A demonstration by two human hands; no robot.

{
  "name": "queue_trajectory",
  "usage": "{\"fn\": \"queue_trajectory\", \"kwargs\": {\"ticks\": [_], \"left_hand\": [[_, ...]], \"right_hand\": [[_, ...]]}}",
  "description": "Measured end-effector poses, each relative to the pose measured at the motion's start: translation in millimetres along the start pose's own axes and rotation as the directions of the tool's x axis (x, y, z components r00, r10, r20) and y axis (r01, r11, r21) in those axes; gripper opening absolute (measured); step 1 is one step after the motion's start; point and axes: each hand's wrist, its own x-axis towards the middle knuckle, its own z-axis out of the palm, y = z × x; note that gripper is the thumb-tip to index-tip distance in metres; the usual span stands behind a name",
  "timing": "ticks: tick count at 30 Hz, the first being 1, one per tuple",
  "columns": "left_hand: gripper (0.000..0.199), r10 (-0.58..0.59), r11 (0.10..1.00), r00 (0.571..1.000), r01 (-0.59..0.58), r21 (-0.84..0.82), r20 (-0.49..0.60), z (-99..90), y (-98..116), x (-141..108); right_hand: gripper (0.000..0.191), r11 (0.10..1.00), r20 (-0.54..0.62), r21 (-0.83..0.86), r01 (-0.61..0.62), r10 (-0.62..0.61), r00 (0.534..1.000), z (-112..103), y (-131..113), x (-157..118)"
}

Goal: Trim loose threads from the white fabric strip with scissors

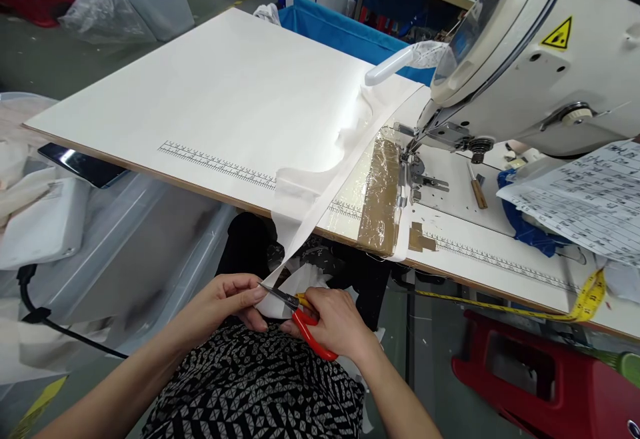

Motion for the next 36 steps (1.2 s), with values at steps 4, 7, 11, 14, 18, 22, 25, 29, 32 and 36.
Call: {"fn": "queue_trajectory", "kwargs": {"ticks": [4, 7, 11, 14, 18, 22, 25, 29, 32, 36], "left_hand": [[0.041, -0.01, 1.0, 1.0, 0.01, 0.013, -0.006, 1.1, 1.9, 1.9], [0.043, -0.02, 0.998, 1.0, 0.021, 0.063, -0.008, 0.0, 4.7, 2.0], [0.051, 0.053, 0.888, 0.999, -0.044, 0.458, -0.007, -7.2, 11.7, -2.5], [0.044, 0.316, 0.444, 0.939, -0.275, 0.853, 0.138, -5.0, 25.1, 0.0], [0.044, 0.222, -0.305, 0.789, -0.502, 0.809, 0.573, 25.3, 54.1, 23.0], [0.04, 0.205, -0.611, 0.827, -0.309, 0.729, 0.523, 54.4, 75.8, 46.7], [0.032, 0.332, -0.453, 0.822, -0.291, 0.842, 0.463, 37.6, 67.3, 50.9], [0.025, 0.281, 0.064, 0.926, -0.28, 0.958, 0.252, -25.7, 25.1, 37.3], [0.03, 0.191, 0.183, 0.965, -0.217, 0.959, 0.181, -49.6, 3.1, 17.5], [0.038, -0.044, 0.782, 0.99, -0.048, 0.622, 0.131, -22.0, 12.7, 0.2]], "right_hand": [[0.057, 0.995, -0.002, 0.095, -0.01, 0.01, 1.0, 4.6, 3.5, 1.8], [0.055, 0.984, -0.012, 0.173, -0.027, 0.03, 0.999, 9.1, 11.0, -3.3], [0.049, 0.931, -0.066, 0.363, -0.043, 0.071, 0.995, 16.6, 23.4, -23.0], [0.046, 0.88, -0.133, 0.475, -0.013, 0.087, 0.987, 19.7, 27.1, -39.8], [0.048, 0.861, -0.231, 0.507, 0.042, 0.088, 0.969, 16.6, 21.2, -50.4], [0.05, 0.838, -0.247, 0.542, 0.06, 0.09, 0.965, 14.9, 17.1, -51.5], [0.049, 0.818, -0.247, 0.572, 0.062, 0.1, 0.964, 19.0, 20.6, -54.1], [0.045, 0.783, -0.202, 0.623, 0.01, 0.148, 0.968, 27.1, 27.6, -58.8], [0.045, 0.755, -0.099, 0.653, -0.052, 0.154, 0.983, 29.3, 27.9, -58.3], [0.043, 0.773, 0.007, 0.632, -0.056, 0.067, 0.998, 22.5, 20.1, -49.8]]}}
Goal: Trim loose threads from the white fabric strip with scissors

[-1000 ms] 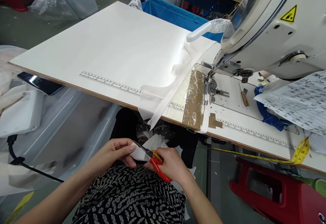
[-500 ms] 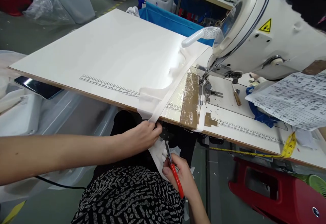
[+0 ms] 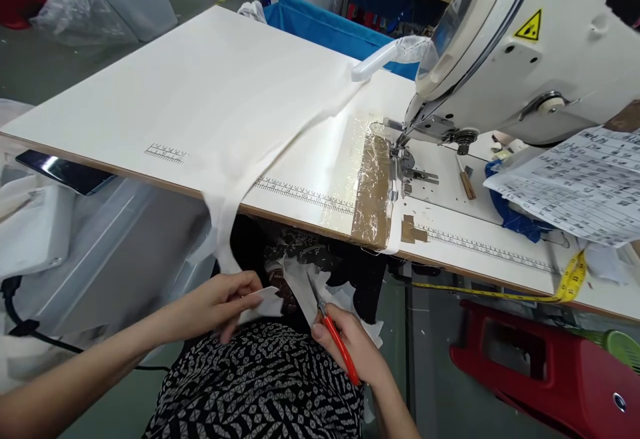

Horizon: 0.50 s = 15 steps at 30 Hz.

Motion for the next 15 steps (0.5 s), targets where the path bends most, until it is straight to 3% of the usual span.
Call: {"fn": "queue_trajectory", "kwargs": {"ticks": [2, 4, 15], "left_hand": [[0.04, 0.008, 0.948, 0.997, 0.016, -0.318, 0.074, 7.9, 20.2, 2.2], [0.041, 0.043, 0.893, 0.996, -0.006, -0.45, 0.073, 12.0, 31.7, 7.4], [0.042, -0.002, 0.836, 1.0, 0.019, -0.548, 0.031, 13.3, 21.1, 13.4]], "right_hand": [[0.043, 0.998, 0.042, -0.056, 0.012, -0.01, 0.999, -2.0, -8.0, 5.2], [0.044, 0.995, 0.076, -0.102, 0.02, -0.012, 0.997, -5.5, -15.8, 9.5], [0.051, 0.952, 0.191, -0.305, -0.007, 0.068, 0.979, -18.7, -32.7, 25.6]]}}
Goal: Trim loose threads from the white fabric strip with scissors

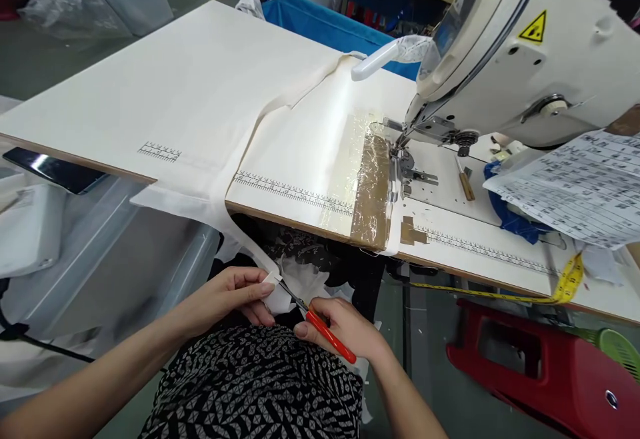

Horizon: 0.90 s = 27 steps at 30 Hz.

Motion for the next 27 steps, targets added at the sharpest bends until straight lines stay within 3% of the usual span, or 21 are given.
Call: {"fn": "queue_trajectory", "kwargs": {"ticks": [7, 20, 27], "left_hand": [[0.042, 0.018, 1.0, 0.998, -0.017, 0.026, -0.058, -2.4, 3.6, 0.6], [0.042, 0.036, 0.999, 0.999, -0.036, 0.003, -0.036, -4.1, -0.3, 4.3], [0.04, 0.016, 1.0, 1.0, -0.016, -0.016, -0.02, -3.0, -2.6, 4.6]], "right_hand": [[0.052, 0.994, -0.044, -0.104, -0.032, 0.027, 0.999, 2.5, 3.6, 5.7], [0.058, 0.977, -0.179, -0.182, -0.109, 0.076, 0.981, 15.2, 1.8, 6.1], [0.052, 0.931, -0.197, -0.355, -0.091, 0.021, 0.98, 12.0, -7.4, 9.1]]}}
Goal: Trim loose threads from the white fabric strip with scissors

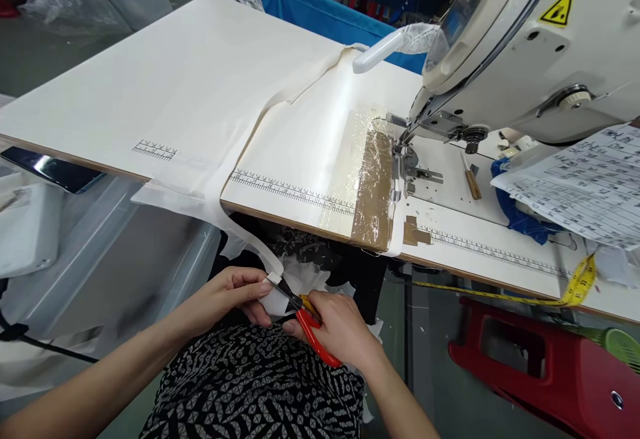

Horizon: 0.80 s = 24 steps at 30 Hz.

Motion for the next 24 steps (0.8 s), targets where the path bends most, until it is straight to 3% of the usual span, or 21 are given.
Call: {"fn": "queue_trajectory", "kwargs": {"ticks": [7, 13, 15, 17, 20, 22, 24], "left_hand": [[0.04, -0.008, 1.0, 1.0, 0.008, -0.018, 0.017, -0.1, -1.6, -0.7], [0.041, -0.03, 0.999, 1.0, 0.03, 0.027, 0.001, -0.7, 0.2, 1.5], [0.041, -0.04, 0.998, 0.999, 0.04, 0.041, 0.001, 1.3, -0.2, 2.9], [0.04, -0.026, 0.999, 1.0, 0.026, 0.04, 0.005, 5.7, -2.0, 4.2], [0.041, 0.005, 0.998, 1.0, -0.007, 0.056, 0.03, 13.8, -1.6, 1.6], [0.041, 0.011, 0.985, 0.998, -0.023, 0.17, 0.067, 14.6, 7.7, -4.9], [0.042, 0.07, 0.91, 0.997, -0.082, 0.406, 0.044, 7.4, 29.6, -13.4]], "right_hand": [[0.056, 1.0, -0.063, 0.019, -0.019, 0.02, 0.998, 6.5, -0.6, 3.5], [0.054, 0.971, -0.078, 0.234, -0.048, 0.068, 0.995, 2.7, 7.2, 1.3], [0.046, 0.898, -0.063, 0.441, -0.005, 0.036, 0.997, 0.2, 3.4, 4.5], [0.042, 0.77, -0.071, 0.636, 0.046, -0.001, 0.997, 1.0, -4.5, 11.4], [0.039, 0.679, -0.13, 0.729, 0.085, 0.016, 0.991, 7.6, -17.7, 24.0], [0.032, 0.727, -0.195, 0.678, 0.106, 0.039, 0.98, 11.9, -22.2, 27.9], [0.025, 0.82, -0.304, 0.554, 0.144, 0.038, 0.952, 13.2, -20.2, 24.5]]}}
